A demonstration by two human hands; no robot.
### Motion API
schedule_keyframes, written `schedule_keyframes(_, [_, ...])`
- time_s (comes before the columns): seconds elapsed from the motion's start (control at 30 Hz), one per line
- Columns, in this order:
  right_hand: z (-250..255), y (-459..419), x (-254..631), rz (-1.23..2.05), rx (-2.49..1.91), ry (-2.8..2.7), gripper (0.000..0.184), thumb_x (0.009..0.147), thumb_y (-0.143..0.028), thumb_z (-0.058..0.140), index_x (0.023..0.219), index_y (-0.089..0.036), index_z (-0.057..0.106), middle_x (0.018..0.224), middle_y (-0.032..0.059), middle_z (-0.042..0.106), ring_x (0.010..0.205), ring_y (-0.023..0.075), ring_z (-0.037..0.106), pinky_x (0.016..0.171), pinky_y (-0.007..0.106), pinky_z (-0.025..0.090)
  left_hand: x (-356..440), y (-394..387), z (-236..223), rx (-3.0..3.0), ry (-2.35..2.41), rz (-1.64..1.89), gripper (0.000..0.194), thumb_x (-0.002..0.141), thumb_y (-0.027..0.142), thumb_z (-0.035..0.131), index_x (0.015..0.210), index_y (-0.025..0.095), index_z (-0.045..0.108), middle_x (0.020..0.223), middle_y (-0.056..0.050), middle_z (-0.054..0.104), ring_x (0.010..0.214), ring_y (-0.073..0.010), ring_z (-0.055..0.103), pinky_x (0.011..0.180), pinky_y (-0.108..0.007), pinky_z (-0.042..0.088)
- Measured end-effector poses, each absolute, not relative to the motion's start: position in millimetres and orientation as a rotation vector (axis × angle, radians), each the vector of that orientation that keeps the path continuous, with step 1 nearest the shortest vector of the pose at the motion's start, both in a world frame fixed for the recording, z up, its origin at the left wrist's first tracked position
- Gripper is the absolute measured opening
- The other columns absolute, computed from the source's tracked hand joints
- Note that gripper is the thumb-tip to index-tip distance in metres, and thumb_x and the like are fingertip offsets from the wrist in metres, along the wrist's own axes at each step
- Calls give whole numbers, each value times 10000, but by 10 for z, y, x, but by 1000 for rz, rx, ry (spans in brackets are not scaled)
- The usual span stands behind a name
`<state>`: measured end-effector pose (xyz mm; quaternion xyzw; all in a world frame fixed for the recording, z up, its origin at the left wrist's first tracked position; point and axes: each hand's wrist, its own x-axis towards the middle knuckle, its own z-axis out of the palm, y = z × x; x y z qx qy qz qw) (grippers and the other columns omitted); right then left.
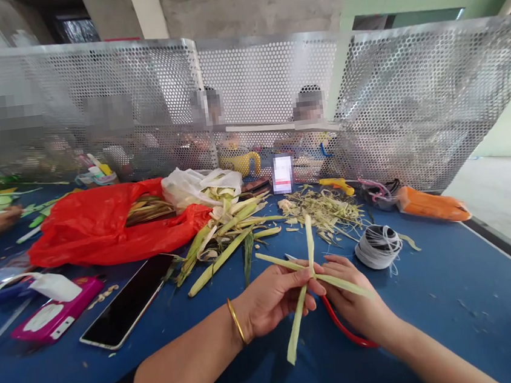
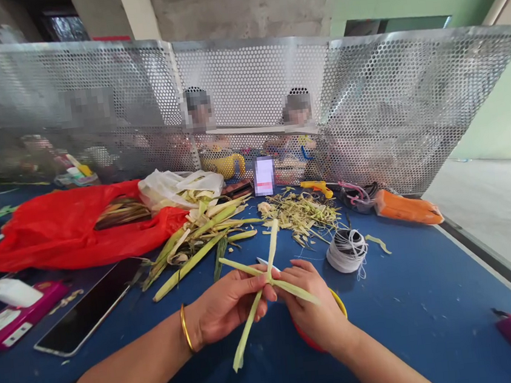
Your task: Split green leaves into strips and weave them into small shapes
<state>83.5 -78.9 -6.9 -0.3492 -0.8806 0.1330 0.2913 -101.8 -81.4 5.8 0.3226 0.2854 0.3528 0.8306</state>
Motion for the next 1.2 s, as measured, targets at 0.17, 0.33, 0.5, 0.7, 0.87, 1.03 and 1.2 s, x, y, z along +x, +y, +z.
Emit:
schedule_keyframes(0.17, [-100, -787, 831, 345, -994, -2403, 298, 961, -154, 365, 738, -204, 557, 679, -15, 619, 666, 127, 583, 959, 411, 398, -980, -849, 71, 649, 698, 796, 160, 776, 236, 706, 844, 98, 662, 644, -38, 675, 521, -100, 626, 512, -174, 488])
schedule_keyframes(0.33, [-188, -748, 859, 265, -931, -2375, 246, 942, -148, 392, 806, -214, 586, 709, 3, 645, 711, 150, 602, 955, 415, 399, -974, -854, 108, 653, 709, 802, 274, 888, 331, 562, 928, 86, 678, 781, -93, 720, 577, -119, 664, 567, -204, 530])
schedule_keyframes(0.5, [-181, -745, 857, 210, -931, -2380, 223, 936, -143, 405, 826, -208, 588, 718, 8, 646, 703, 157, 603, 935, 425, 412, -980, -843, 99, 686, 690, 787, 249, 895, 293, 549, 960, 92, 680, 844, -111, 730, 621, -124, 674, 613, -212, 535])
schedule_keyframes(0.7, [-183, -759, 839, 159, -851, -2356, 238, 909, -102, 398, 795, -212, 576, 678, -6, 619, 669, 146, 592, 947, 418, 413, -933, -881, 25, 701, 712, 887, 226, 848, 303, 623, 869, 83, 669, 737, -101, 713, 572, -110, 639, 603, -205, 518])
schedule_keyframes(0.87, [-163, -775, 825, 46, -1013, -2350, 209, 935, -155, 410, 887, -207, 606, 846, 47, 686, 816, 191, 628, 938, 438, 404, -939, -839, 77, 646, 653, 949, 247, 864, 299, 598, 989, 96, 661, 876, -131, 728, 745, -168, 689, 743, -278, 538])
schedule_keyframes(1.03, [-41, -903, 768, 155, -1203, -2220, 288, 973, -265, 363, 855, -190, 615, 833, 69, 671, 795, 208, 599, 768, 347, 434, -951, -790, 85, 692, 705, 1095, 217, 807, 184, 655, 1011, 108, 655, 915, -115, 733, 910, -181, 670, 893, -293, 484])
schedule_keyframes(1.2, [-49, -995, 685, 723, -1257, -2082, 356, 959, -385, 405, 682, -199, 529, 617, -19, 545, 572, 124, 478, 550, 223, 374, -926, -807, 21, 748, 747, 1075, 227, 784, 217, 679, 991, 133, 636, 929, -105, 734, 914, -192, 664, 861, -298, 473])
